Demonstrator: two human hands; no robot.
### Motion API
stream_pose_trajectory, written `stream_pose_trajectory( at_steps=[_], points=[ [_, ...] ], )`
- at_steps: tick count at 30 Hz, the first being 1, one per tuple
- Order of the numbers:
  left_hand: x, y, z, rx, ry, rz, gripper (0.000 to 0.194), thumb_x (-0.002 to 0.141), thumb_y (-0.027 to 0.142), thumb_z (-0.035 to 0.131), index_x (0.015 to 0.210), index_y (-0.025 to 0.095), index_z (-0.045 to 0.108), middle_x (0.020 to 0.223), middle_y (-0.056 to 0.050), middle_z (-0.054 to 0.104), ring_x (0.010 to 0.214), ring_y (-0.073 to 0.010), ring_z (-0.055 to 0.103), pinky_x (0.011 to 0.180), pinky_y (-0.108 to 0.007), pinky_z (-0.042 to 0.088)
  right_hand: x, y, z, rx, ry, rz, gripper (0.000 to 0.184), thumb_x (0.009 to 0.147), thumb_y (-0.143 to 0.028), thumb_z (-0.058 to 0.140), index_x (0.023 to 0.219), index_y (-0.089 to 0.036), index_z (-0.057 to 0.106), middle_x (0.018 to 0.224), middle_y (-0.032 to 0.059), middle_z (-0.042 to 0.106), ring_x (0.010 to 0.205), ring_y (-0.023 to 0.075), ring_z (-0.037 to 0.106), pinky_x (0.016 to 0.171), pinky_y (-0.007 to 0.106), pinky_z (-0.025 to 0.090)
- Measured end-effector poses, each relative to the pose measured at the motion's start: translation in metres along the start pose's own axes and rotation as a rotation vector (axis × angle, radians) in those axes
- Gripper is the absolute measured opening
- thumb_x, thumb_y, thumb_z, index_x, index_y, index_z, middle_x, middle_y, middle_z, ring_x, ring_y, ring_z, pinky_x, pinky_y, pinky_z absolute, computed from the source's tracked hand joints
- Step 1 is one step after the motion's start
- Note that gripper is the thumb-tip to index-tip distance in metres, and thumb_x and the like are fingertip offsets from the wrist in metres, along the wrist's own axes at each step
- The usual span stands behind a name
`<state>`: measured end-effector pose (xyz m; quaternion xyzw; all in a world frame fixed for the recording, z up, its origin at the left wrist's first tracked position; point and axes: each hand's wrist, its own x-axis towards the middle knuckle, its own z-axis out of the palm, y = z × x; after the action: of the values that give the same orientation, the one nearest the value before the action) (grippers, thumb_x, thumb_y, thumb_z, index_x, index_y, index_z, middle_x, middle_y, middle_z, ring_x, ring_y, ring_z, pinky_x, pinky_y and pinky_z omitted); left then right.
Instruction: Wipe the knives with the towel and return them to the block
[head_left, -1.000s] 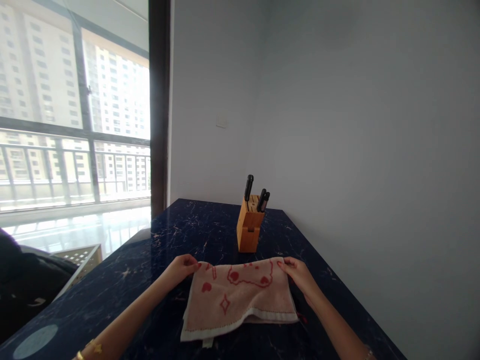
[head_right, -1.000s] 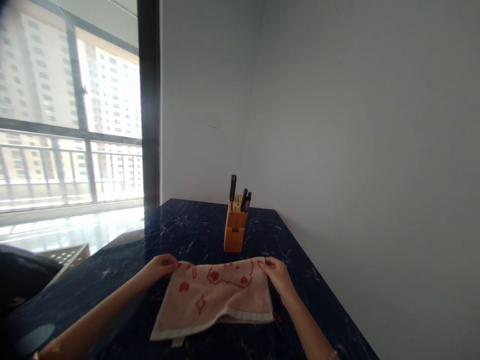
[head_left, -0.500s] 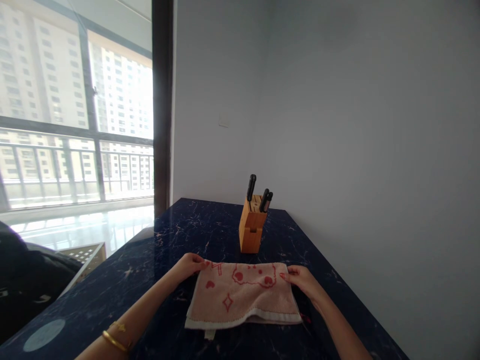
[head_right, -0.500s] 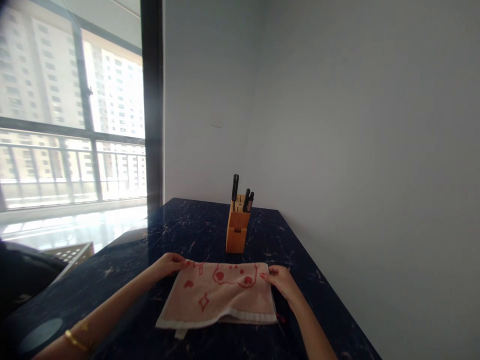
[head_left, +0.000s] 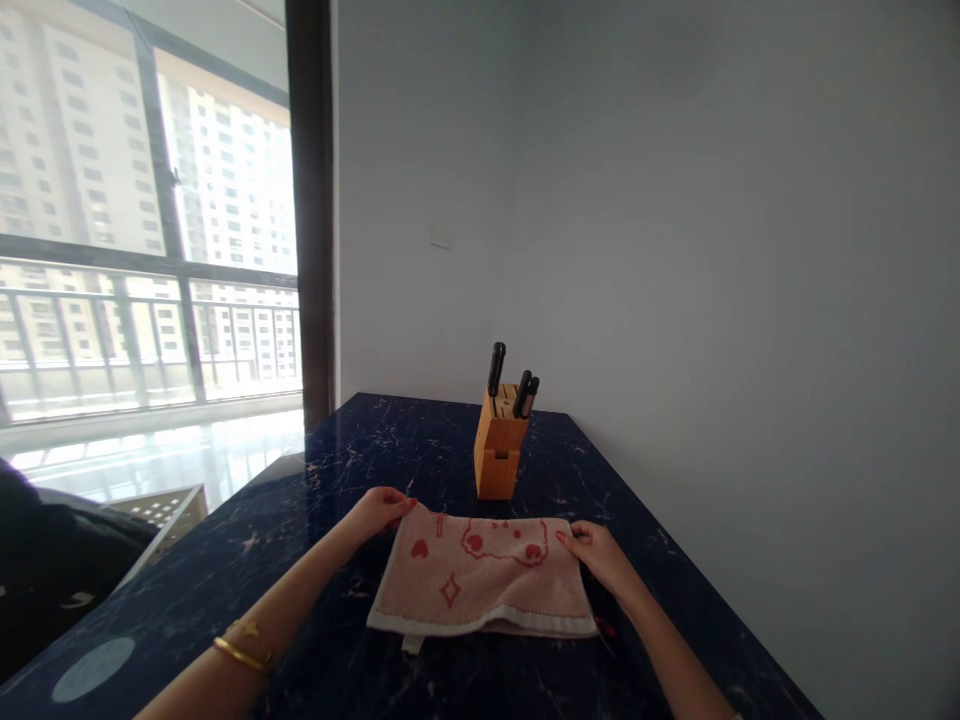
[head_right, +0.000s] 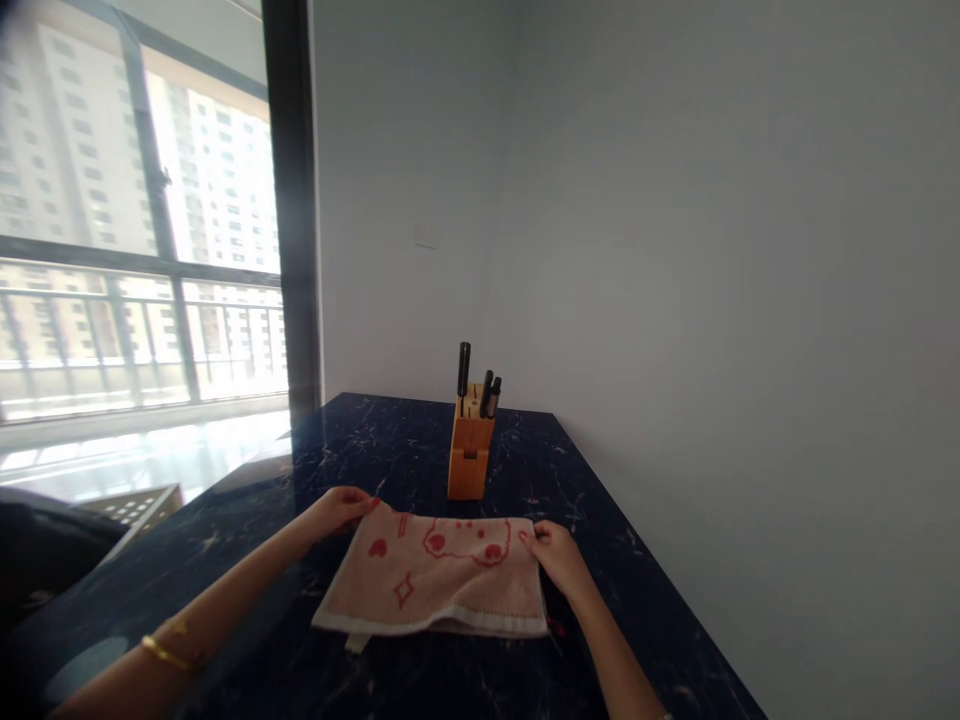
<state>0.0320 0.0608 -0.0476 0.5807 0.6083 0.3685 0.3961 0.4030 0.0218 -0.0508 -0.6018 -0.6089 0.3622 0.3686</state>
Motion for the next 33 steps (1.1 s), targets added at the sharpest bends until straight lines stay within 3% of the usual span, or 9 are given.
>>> stream_pose_trajectory(
  at_steps=[5,10,17,28,33],
  points=[
    [0.007,-0.002,0.007,0.012,0.036,0.064,0.057,0.051,0.068,0.059,0.068,0.013,0.063,0.047,0.003,0.053,0.044,-0.0112,0.047,0.044,-0.023,0.032,0.0,0.004,0.0,-0.015,-0.04,-0.002,0.037,0.056,-0.041,0.063,0.082,-0.015,0.06,0.049,-0.0026,0.055,0.048,0.0149,0.052,0.048,0.024,0.036],
    [0.015,-0.007,0.013,0.068,0.102,0.094,0.055,0.06,0.064,0.056,0.073,0.012,0.064,0.049,0.003,0.054,0.047,-0.0128,0.049,0.044,-0.023,0.033,0.0,0.009,0.0,-0.069,-0.009,-0.047,0.031,0.064,-0.037,0.059,0.086,-0.015,0.061,0.053,-0.0022,0.057,0.05,0.0143,0.053,0.05,0.023,0.036],
    [0.029,-0.015,0.016,0.247,0.15,0.075,0.026,0.084,0.037,0.05,0.087,0.013,0.058,0.083,-0.001,0.061,0.072,-0.0129,0.058,0.067,-0.03,0.048,0.001,0.01,0.002,-0.176,0.031,-0.086,0.021,0.07,-0.027,0.053,0.086,-0.015,0.061,0.048,-0.0056,0.05,0.045,0.0116,0.047,0.047,0.022,0.031],
    [0.025,-0.011,0.02,0.465,0.177,0.074,0.025,0.086,0.036,0.049,0.096,0.014,0.056,0.093,-0.003,0.059,0.081,-0.0146,0.057,0.073,-0.035,0.047,-0.002,0.009,0.006,-0.429,0.082,-0.041,0.019,0.076,-0.022,0.049,0.093,-0.02,0.057,0.056,-0.0039,0.053,0.055,0.0132,0.052,0.051,0.022,0.03],
    [0.016,-0.001,0.018,0.548,0.168,0.139,0.017,0.085,0.029,0.046,0.086,0.015,0.055,0.081,-0.004,0.059,0.076,-0.0166,0.057,0.07,-0.03,0.042,-0.009,0.003,0.008,-0.566,0.136,-0.007,0.015,0.077,-0.024,0.05,0.092,-0.022,0.054,0.066,-0.0002,0.058,0.063,0.0162,0.056,0.054,0.023,0.03]
  ],
)
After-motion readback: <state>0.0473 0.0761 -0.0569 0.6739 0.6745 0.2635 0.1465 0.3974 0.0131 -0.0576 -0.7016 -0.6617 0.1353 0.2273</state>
